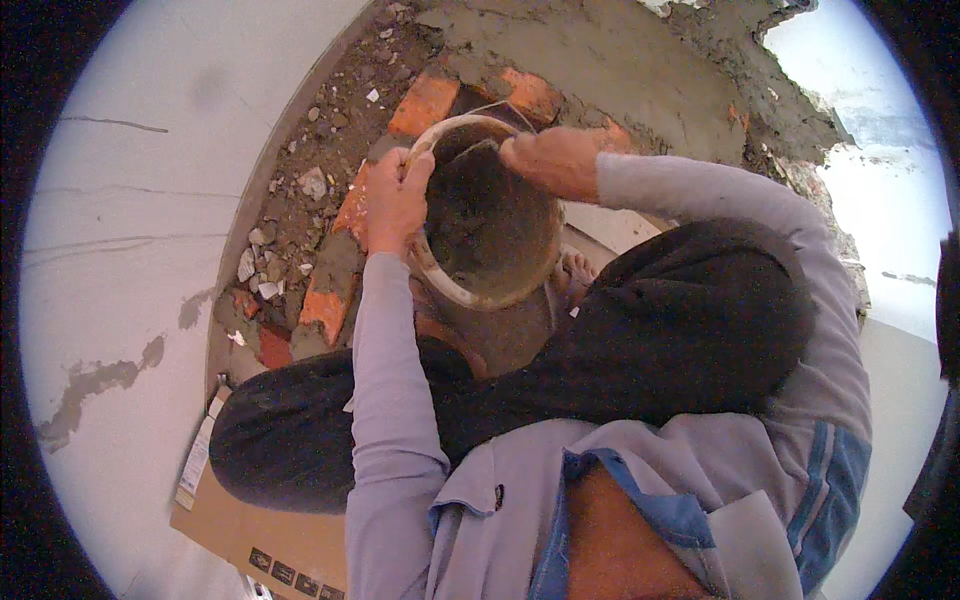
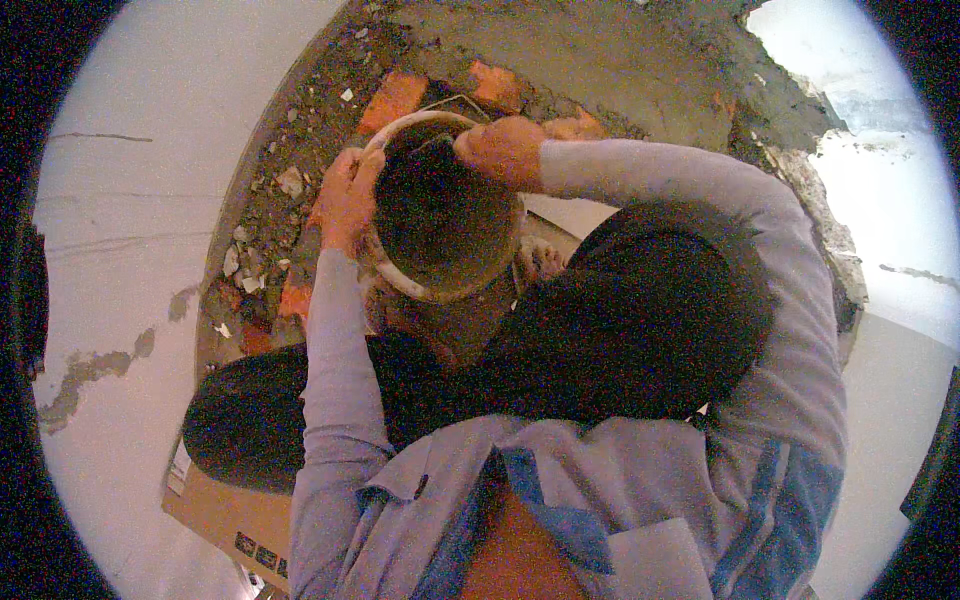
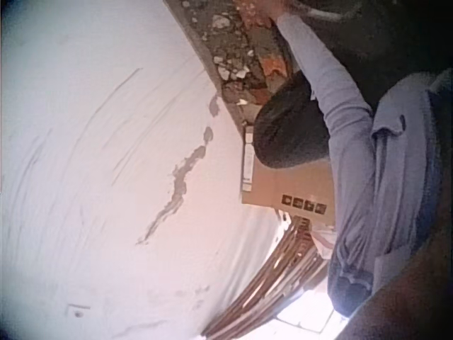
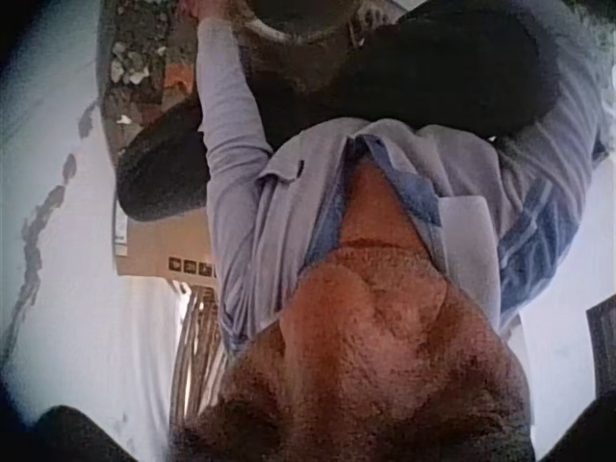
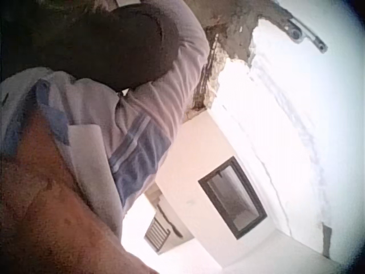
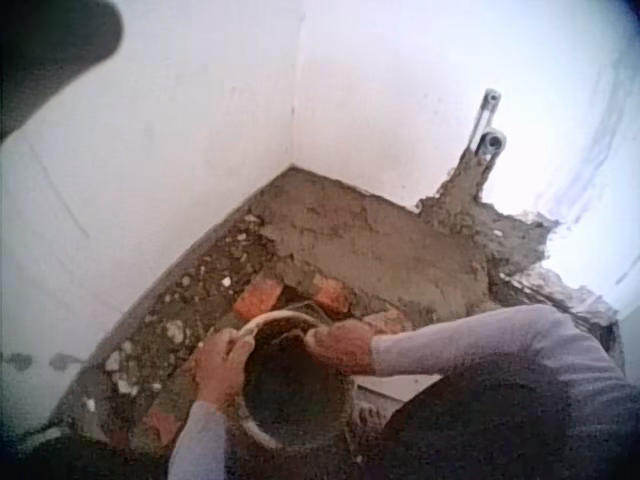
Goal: The person scoops cement from a bucket using a trowel and applies it to a partially exposed brick wall. They repeatedly smooth the cement over the bricks and wall surface.
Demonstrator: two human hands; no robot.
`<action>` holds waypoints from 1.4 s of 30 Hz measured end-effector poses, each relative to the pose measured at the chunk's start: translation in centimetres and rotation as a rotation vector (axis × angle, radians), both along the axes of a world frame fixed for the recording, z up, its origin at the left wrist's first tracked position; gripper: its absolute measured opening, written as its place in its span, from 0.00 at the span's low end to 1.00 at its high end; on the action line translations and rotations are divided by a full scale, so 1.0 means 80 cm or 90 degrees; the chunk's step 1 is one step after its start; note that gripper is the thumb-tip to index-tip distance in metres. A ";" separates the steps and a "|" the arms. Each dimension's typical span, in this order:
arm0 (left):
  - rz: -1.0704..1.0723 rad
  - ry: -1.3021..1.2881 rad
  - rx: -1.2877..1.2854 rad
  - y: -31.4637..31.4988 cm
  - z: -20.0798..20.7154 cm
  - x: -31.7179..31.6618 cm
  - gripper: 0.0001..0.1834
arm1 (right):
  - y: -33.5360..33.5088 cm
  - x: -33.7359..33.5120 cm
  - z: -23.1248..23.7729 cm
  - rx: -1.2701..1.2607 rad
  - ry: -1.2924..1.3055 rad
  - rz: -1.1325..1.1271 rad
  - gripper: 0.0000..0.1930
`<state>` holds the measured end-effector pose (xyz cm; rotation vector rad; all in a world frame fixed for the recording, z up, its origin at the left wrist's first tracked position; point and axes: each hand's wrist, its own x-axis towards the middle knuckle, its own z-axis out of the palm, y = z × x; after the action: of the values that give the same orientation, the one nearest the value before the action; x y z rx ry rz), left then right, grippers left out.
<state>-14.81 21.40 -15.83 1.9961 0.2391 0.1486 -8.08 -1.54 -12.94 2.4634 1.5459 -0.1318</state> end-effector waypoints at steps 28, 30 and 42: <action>0.006 -0.036 0.078 -0.088 0.027 0.009 0.13 | -0.038 0.003 0.023 -0.102 0.093 -0.093 0.06; -0.032 -0.094 0.087 -0.090 0.006 0.012 0.13 | -0.037 0.008 0.018 -0.130 0.136 -0.079 0.05; -0.017 -0.044 0.014 -0.096 0.018 -0.006 0.12 | -0.066 0.019 -0.053 -0.191 0.613 -0.019 0.11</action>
<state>-15.28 13.76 -14.38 2.0106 0.1664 0.2037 -6.55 -6.83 -17.21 2.2510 1.5825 -1.6079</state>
